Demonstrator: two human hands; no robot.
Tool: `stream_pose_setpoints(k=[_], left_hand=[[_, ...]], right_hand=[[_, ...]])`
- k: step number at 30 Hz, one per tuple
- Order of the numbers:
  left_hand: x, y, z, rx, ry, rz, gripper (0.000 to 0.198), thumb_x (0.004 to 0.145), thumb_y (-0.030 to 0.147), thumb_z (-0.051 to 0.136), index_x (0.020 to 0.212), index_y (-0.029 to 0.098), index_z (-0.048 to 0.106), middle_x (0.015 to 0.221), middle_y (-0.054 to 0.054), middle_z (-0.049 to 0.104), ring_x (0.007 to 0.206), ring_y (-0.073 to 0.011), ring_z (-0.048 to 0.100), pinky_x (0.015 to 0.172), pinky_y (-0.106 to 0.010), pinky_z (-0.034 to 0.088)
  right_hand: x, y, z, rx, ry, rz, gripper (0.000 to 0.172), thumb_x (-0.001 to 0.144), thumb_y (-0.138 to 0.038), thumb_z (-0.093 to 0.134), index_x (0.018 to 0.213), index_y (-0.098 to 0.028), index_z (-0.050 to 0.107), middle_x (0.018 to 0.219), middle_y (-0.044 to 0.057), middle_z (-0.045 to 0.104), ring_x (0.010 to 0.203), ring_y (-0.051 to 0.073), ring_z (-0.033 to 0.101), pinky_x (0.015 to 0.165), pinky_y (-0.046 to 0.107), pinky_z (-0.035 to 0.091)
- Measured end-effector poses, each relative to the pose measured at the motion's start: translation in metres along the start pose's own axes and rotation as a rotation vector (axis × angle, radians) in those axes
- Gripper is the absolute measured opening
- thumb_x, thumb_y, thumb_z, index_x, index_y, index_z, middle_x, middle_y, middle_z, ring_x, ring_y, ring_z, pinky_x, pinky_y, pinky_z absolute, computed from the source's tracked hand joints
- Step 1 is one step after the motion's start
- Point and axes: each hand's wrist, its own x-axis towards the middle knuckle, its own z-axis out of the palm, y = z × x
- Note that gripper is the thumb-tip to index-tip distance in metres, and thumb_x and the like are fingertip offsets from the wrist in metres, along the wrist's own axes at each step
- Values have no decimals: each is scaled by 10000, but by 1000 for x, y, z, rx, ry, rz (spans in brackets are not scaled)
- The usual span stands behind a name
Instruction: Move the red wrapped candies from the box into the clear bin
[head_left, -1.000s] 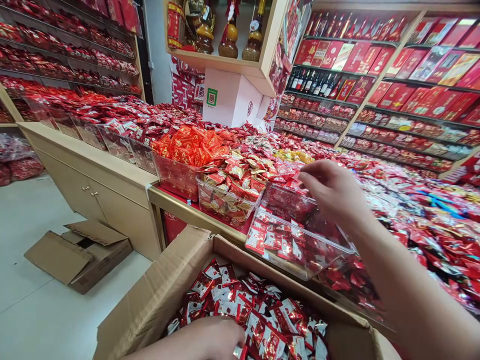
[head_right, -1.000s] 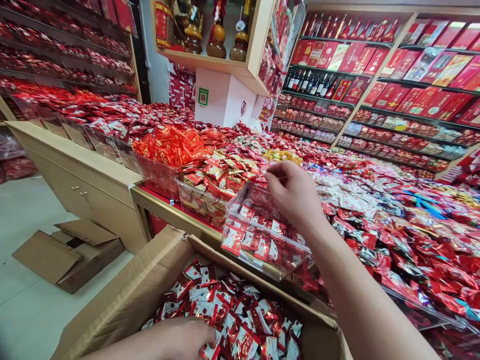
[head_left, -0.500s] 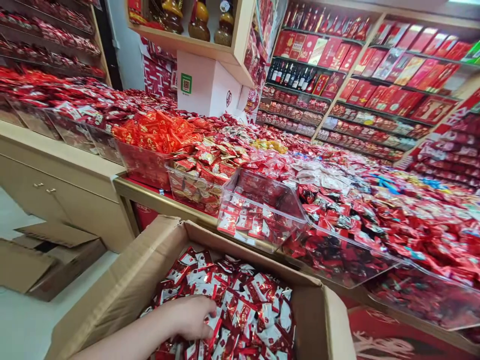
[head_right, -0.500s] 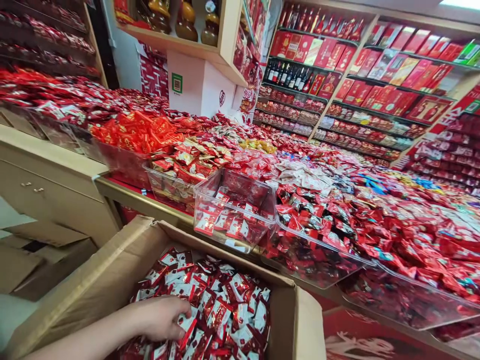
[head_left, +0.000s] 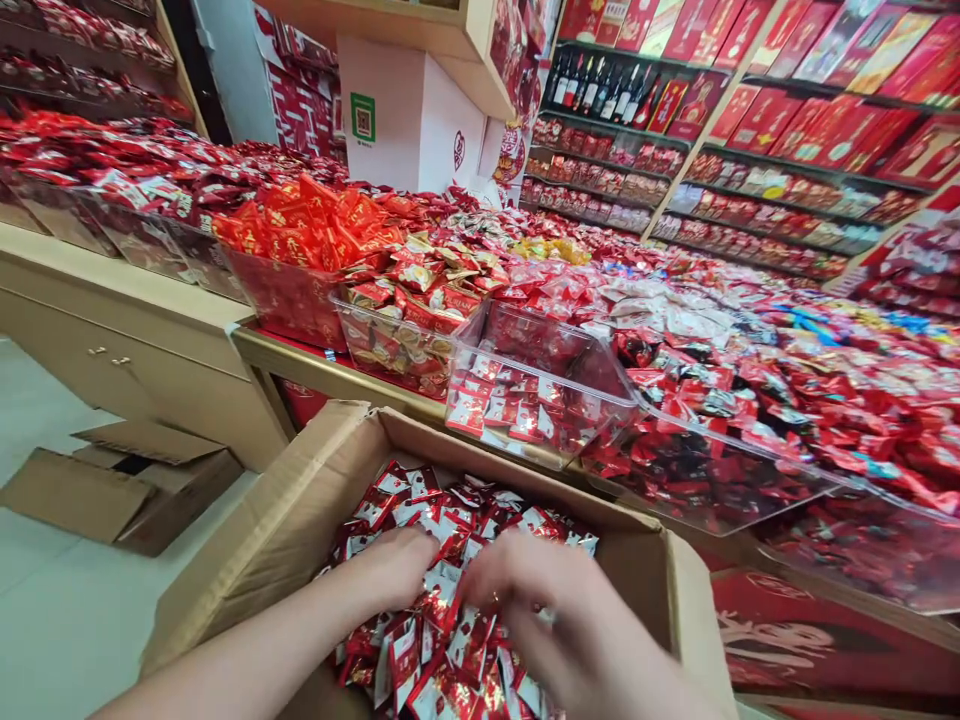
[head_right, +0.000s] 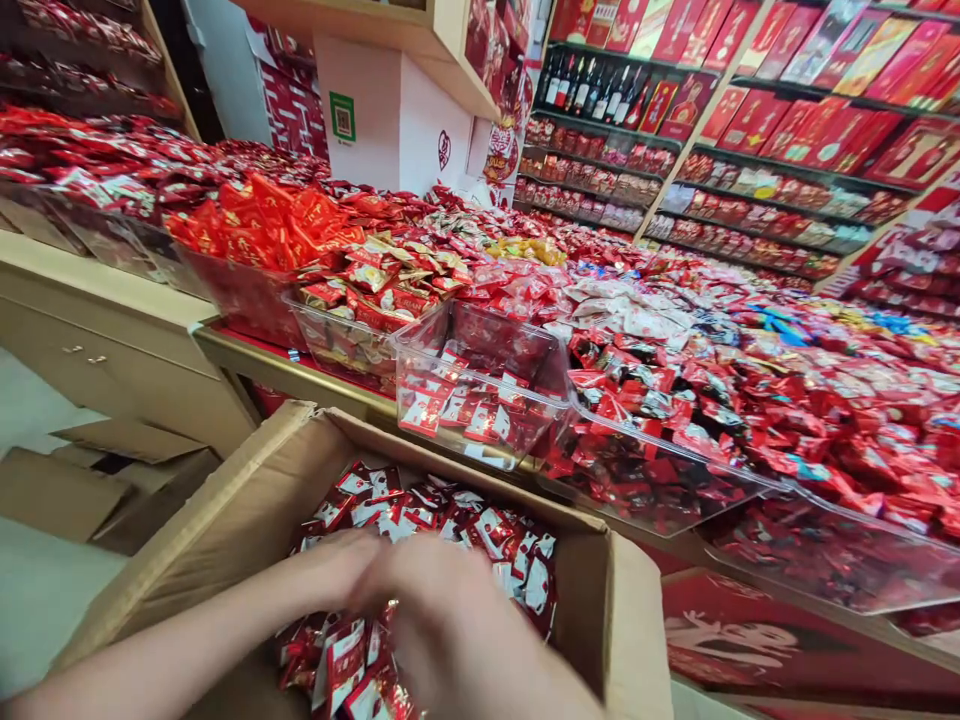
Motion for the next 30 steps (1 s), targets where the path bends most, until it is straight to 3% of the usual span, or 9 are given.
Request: stream_pose_setpoints(k=[4,8,11,16,20,22,24,26,30], left_hand=[[3,1,-8,4,-9,-59,182,652,165,470,784,160,597,809,-85,619,782,-230,565,678,-301,410],[6,1,-9,-32,2,-20,220,684,249,469,856,182,590,873,-78,617,806,-220,561,695,-302,412],[4,3,-8,-76,4,42,262,683,304,483,903,208,588,880,-59,619,807,-219,563,687,-295,415],[1,11,-8,-146,10,123,272,676,306,491,923,243,586,797,-13,624,728,-180,565,619,-243,414],[0,13,-8,-180,11,138,245,682,300,486,889,225,592,738,-7,620,664,-164,559,581,-230,408],[1,14,-9,-218,59,137,247,697,286,474,908,215,584,773,-13,621,700,-165,559,621,-239,413],[1,16,-11,-373,160,132,342,700,282,490,1032,208,527,892,-31,609,774,-166,551,681,-254,414],[2,21,-16,-673,215,171,478,692,292,527,1150,194,431,1001,-51,577,818,-158,543,698,-251,419],[1,31,-26,-1196,110,291,399,725,345,530,1077,159,500,868,-31,609,697,-116,543,552,-197,412]], right_hand=[[37,46,-4,-488,-63,215,239,734,-123,387,852,-156,593,882,86,613,861,189,560,773,267,408],[32,78,15,-638,-140,358,251,612,-84,518,858,-112,562,955,156,568,832,258,580,691,304,432],[26,80,29,-660,-158,444,413,571,-80,564,978,-114,507,932,157,580,720,262,612,584,305,444],[40,80,36,-686,-36,469,359,727,-236,492,1067,-121,471,843,159,620,786,298,598,609,359,435],[49,84,34,-622,-40,397,140,711,-202,498,817,-176,585,829,113,620,774,266,601,610,317,426],[49,81,31,-602,-26,360,121,733,-199,467,724,-186,586,859,88,600,775,229,594,621,286,419],[47,72,25,-471,59,290,172,775,-240,421,709,-181,569,833,71,589,771,202,574,644,272,410],[45,60,20,-141,142,218,227,799,-324,400,704,-173,541,729,45,578,698,174,549,613,255,404],[45,37,20,589,188,231,268,709,-438,532,732,-174,494,553,-33,482,492,102,448,451,203,342]])
